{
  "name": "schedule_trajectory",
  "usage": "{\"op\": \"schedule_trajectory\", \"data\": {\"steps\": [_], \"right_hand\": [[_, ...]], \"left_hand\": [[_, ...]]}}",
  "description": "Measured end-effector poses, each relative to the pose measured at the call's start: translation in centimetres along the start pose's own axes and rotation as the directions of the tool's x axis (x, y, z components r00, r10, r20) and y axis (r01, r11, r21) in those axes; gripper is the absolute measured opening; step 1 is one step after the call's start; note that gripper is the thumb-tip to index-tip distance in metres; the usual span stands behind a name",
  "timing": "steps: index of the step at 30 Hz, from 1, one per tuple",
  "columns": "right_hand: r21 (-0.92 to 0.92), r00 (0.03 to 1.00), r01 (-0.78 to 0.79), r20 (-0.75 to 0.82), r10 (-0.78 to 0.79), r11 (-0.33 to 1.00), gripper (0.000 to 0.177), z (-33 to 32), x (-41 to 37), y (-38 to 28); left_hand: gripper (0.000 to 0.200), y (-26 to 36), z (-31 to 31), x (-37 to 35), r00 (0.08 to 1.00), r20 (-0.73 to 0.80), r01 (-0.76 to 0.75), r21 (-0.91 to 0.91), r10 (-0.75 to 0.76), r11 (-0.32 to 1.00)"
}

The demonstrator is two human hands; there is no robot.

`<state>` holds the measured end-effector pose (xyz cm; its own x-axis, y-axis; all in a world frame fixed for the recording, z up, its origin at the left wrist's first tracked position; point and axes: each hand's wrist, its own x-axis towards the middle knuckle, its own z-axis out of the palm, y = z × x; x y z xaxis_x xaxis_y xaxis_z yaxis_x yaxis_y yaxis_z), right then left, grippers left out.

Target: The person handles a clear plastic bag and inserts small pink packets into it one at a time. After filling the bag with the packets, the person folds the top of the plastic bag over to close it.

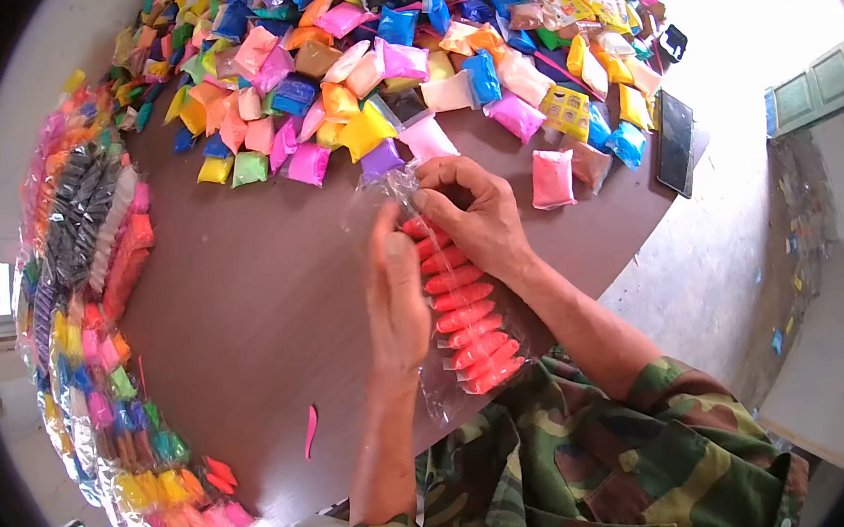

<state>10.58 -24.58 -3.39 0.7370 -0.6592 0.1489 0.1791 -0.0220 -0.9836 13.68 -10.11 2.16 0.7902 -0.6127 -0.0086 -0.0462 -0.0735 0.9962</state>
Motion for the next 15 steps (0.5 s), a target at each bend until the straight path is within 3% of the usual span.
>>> {"op": "schedule_trajectory", "data": {"steps": [3,5,7,9,11,12,15], "right_hand": [[0.022,1.0,-0.028,0.004,0.028,0.999,0.009,0.2,-0.1,0.0],[0.008,1.0,-0.009,0.004,0.009,1.0,0.01,-0.2,0.0,0.0],[-0.015,0.999,0.043,0.02,-0.042,0.999,0.01,-0.3,0.1,0.4],[-0.022,0.998,-0.048,0.037,0.049,0.999,0.012,-0.7,0.1,0.7],[-0.048,0.999,-0.045,0.025,0.046,0.998,0.014,-0.8,0.3,0.8],[-0.044,0.999,0.005,0.035,-0.004,0.999,0.014,-1.0,0.5,1.7],[-0.045,0.998,-0.025,0.051,0.028,0.999,0.02,-1.4,0.8,2.2]], "left_hand": [[0.071,0.5,0.3,-0.4,0.998,0.014,-0.06,0.139,0.059,0.988],[0.067,0.2,-0.4,-1.3,0.993,-0.031,-0.109,0.079,0.112,0.991],[0.065,0.1,-2.6,-2.9,0.981,-0.112,-0.152,0.061,0.159,0.986],[0.062,0.8,-6.4,-5.7,0.958,-0.238,-0.127,0.14,0.158,0.982],[0.058,1.8,-9.5,-8.8,0.92,-0.372,-0.035,0.232,0.122,0.972],[0.052,1.7,-11.5,-10.4,0.858,-0.502,0.069,0.322,0.109,0.944],[0.038,-0.4,-19.5,-16.3,0.669,-0.718,0.421,0.579,0.192,0.698]]}}
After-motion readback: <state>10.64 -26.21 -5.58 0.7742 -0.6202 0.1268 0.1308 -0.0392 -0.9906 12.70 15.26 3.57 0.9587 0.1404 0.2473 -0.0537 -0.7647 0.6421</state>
